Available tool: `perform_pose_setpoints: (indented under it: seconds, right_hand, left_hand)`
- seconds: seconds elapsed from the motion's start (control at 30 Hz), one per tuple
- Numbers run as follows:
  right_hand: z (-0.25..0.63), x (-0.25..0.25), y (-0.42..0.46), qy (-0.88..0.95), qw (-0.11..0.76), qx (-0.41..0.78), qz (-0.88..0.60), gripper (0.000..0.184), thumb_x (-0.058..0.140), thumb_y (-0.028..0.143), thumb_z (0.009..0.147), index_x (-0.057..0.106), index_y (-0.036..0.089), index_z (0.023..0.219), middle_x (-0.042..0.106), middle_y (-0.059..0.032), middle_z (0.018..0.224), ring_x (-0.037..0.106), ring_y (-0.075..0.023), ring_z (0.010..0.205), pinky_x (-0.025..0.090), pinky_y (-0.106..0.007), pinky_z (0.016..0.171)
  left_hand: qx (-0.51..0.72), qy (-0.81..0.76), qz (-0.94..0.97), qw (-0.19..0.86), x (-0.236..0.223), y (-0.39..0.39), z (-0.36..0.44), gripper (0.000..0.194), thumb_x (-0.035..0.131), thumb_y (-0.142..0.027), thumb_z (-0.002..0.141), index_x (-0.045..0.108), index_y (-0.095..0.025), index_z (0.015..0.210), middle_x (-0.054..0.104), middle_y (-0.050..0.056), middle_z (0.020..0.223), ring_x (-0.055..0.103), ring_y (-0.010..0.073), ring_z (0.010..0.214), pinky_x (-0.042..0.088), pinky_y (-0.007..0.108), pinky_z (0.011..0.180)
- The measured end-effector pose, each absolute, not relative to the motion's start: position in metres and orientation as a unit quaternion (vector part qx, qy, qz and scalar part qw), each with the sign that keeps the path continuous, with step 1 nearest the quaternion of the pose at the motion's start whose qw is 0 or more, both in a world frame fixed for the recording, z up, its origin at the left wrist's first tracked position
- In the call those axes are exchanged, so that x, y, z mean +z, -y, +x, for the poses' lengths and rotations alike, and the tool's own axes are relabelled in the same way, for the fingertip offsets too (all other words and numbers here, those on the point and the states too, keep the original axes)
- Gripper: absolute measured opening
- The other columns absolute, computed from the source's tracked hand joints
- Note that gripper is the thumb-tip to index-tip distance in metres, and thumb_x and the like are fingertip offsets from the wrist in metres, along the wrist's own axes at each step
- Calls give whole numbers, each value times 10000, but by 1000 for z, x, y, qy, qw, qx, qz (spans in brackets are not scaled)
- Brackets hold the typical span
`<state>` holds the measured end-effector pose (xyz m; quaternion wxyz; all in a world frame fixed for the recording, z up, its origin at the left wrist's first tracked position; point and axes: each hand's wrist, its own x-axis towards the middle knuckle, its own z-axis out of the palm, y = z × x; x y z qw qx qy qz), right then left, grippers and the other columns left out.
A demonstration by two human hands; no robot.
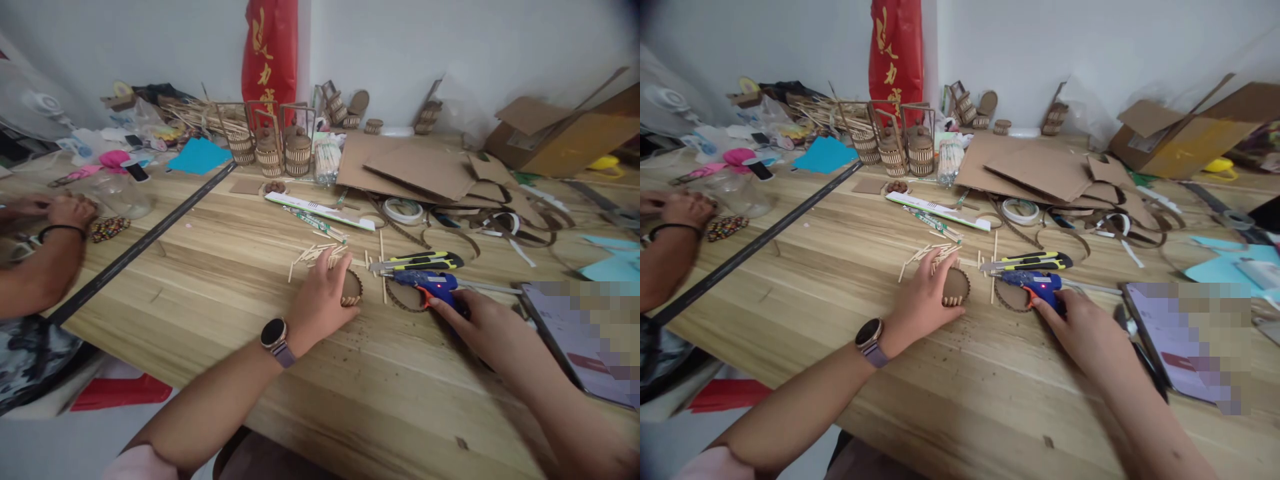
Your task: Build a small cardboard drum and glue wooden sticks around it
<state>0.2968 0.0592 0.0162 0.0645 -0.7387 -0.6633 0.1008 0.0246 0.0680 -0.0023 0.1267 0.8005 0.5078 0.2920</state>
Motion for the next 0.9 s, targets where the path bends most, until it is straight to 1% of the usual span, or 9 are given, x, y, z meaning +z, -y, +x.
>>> perform_pose_setpoints:
  seconds: [0.17, 0.3, 0.37, 0.47, 0.53, 0.6, 0.7, 0.83, 0.9]
  right_hand:
    - [292, 24, -63, 640, 79, 147, -750, 405, 418, 610, 782, 560, 235, 836, 696, -177, 841, 659, -378, 836, 444, -420, 681]
    - [293, 31, -62, 618, 129, 181, -754, 499, 434, 691, 700, 593, 230, 805, 654, -108, 736, 605, -315, 720, 412, -387, 633]
    - [291, 34, -59, 604, 179, 211, -747, 496, 470, 707, 667, 587, 234, 754, 608, -59, 665, 550, -260, 648, 385, -357, 593]
    - [283, 33, -52, 531, 298, 288, -739, 409, 610, 631, 625, 565, 232, 706, 526, 5, 580, 451, -177, 550, 335, -309, 519]
    - [277, 29, -47, 468, 382, 378, -701, 365, 710, 543, 600, 550, 222, 670, 511, 14, 565, 438, -150, 534, 333, -293, 505]
    - [272, 23, -44, 433, 432, 484, -626, 353, 760, 477, 625, 526, 213, 620, 489, 19, 551, 437, -131, 533, 342, -283, 511]
    - [269, 14, -41, 440, 425, 576, -543, 352, 762, 446, 695, 526, 200, 607, 419, 44, 517, 390, -107, 509, 301, -262, 489]
    - [270, 8, -41, 488, 384, 587, -520, 306, 722, 462, 736, 645, 176, 810, 481, 26, 590, 373, -107, 531, 279, -260, 494]
    - [271, 8, -41, 505, 366, 580, -525, 341, 710, 496, 739, 652, 170, 820, 488, 22, 600, 372, -106, 534, 279, -259, 500]
  left_hand:
    - [287, -513, 799, 124, -2, -67, 25, 874, 795, -189, 702, 271, -242, 1399, 250, 198, 1496, 361, 397, 1380, 442, 564, 1049]
    - [286, -514, 799, 127, -2, -67, 25, 844, 778, -166, 710, 286, -218, 1394, 248, 206, 1490, 356, 388, 1384, 437, 543, 1061]
    - [287, -515, 797, 132, -2, -68, 24, 844, 777, -165, 710, 288, -215, 1396, 250, 206, 1489, 372, 382, 1373, 438, 541, 1062]
    - [287, -517, 795, 135, -2, -68, 24, 852, 781, -174, 710, 286, -226, 1402, 259, 194, 1486, 379, 381, 1367, 436, 542, 1063]
    - [284, -519, 794, 137, -2, -68, 24, 851, 786, -177, 708, 294, -217, 1402, 263, 197, 1481, 387, 382, 1360, 442, 535, 1060]
    - [284, -520, 793, 139, -2, -69, 24, 846, 786, -178, 707, 300, -217, 1399, 262, 200, 1480, 391, 385, 1354, 450, 540, 1050]
    - [288, -520, 792, 139, -3, -69, 24, 841, 780, -178, 710, 298, -246, 1396, 268, 186, 1481, 392, 388, 1349, 466, 561, 1023]
    - [289, -519, 792, 138, -3, -68, 24, 850, 784, -179, 705, 292, -253, 1395, 283, 177, 1473, 403, 388, 1340, 466, 566, 1022]
    - [286, -519, 794, 136, -3, -68, 24, 855, 785, -179, 706, 286, -240, 1398, 285, 183, 1468, 387, 389, 1354, 453, 561, 1040]
